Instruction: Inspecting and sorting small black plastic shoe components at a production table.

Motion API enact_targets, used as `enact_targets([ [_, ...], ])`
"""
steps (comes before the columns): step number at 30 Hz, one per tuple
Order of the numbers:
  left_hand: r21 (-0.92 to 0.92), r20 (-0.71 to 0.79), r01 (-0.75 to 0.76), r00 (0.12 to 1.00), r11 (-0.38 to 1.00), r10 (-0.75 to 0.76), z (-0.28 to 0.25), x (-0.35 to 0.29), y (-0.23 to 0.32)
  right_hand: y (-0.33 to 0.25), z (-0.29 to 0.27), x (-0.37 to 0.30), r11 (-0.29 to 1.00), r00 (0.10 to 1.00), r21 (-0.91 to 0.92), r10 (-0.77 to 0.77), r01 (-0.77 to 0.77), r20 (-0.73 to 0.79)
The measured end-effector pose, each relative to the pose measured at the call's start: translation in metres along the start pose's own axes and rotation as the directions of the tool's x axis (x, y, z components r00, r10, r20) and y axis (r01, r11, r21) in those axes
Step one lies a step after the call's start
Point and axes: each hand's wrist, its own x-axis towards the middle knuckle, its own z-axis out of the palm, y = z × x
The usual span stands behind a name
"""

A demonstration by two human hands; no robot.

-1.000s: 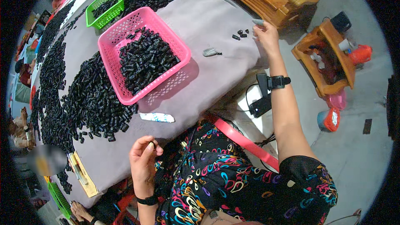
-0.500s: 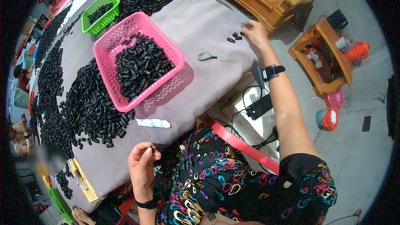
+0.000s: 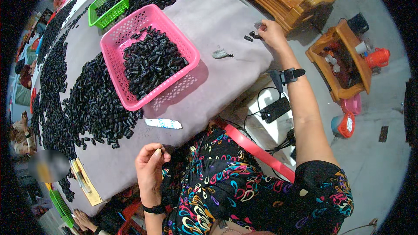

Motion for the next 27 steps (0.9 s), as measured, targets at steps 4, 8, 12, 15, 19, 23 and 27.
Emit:
enact_targets([
  [4, 0.004, 0.004, -0.001, 1.000, 1.000, 0.001, 0.002, -0.001, 0.002, 0.001, -0.007, 0.001, 0.997, 0.999, -0.071, -0.038, 0.040, 0.030],
  [8, 0.013, -0.012, -0.007, 1.000, 1.000, 0.007, 0.005, -0.006, 0.006, -0.001, -0.010, -0.005, 0.999, 0.999, -0.023, -0.037, 0.036, -0.035],
  [12, 0.052, -0.033, -0.019, 0.999, 0.998, 0.021, -0.003, -0.006, 0.007, -0.035, -0.035, -0.023, 0.897, 1.000, 0.442, 0.010, 0.003, -0.029],
  [15, 0.054, 0.011, -0.076, 0.997, 0.996, 0.076, -0.008, -0.003, 0.011, -0.098, -0.064, -0.047, 0.732, 0.993, 0.681, -0.079, -0.002, 0.087],
  [19, 0.001, 0.003, -0.132, 0.991, 0.991, 0.132, -0.006, -0.005, 0.019, -0.179, -0.071, -0.082, 0.628, 0.946, 0.778, -0.258, 0.010, 0.195],
  [23, -0.020, -0.023, -0.153, 0.988, 0.988, 0.153, -0.007, -0.012, 0.019, -0.257, -0.060, -0.126, 0.609, 0.862, 0.791, -0.368, -0.059, 0.348],
  [27, -0.034, -0.046, -0.179, 0.983, 0.983, 0.177, -0.010, -0.023, 0.022, -0.296, -0.036, -0.149, 0.597, 0.691, 0.798, -0.545, -0.079, 0.476],
])
